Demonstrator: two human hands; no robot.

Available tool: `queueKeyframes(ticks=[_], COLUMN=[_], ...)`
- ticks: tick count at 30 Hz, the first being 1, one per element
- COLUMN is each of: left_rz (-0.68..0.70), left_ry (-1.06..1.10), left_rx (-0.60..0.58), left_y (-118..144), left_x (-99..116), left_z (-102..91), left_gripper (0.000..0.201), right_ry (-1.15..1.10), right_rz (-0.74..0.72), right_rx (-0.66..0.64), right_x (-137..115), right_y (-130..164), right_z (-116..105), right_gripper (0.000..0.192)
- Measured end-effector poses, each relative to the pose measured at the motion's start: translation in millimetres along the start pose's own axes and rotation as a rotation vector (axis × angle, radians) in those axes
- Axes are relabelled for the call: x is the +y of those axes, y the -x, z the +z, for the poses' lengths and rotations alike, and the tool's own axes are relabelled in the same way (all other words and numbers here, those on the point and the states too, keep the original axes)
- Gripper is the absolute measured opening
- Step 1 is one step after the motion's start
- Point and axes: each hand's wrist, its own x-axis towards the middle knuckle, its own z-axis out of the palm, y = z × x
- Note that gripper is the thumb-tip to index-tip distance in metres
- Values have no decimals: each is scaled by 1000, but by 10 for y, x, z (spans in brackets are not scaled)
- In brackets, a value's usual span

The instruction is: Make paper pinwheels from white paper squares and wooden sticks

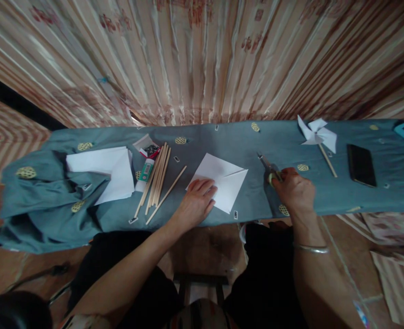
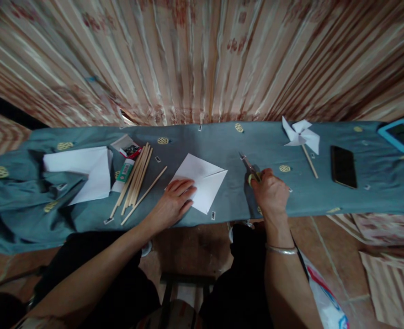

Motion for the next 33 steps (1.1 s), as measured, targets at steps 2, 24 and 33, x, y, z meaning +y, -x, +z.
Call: queueKeyframes(ticks=[2, 24, 33], left_rz=[-2, -28, -22], left_ry=[7, 81, 103], left_rx=[10, 1, 18], left_y=[1, -11, 4], left_x=[-5, -4, -27], left_z=[7, 1, 23], left_gripper=[32, 31, 33], right_ry=[-3, -467, -504], right_rz=[0, -41, -506], right_rx=[-1, 38, 134], right_x=[17, 36, -904], right_y=[-14, -59, 202], right_z=[11, -61, 300], right_gripper=[30, 36, 71])
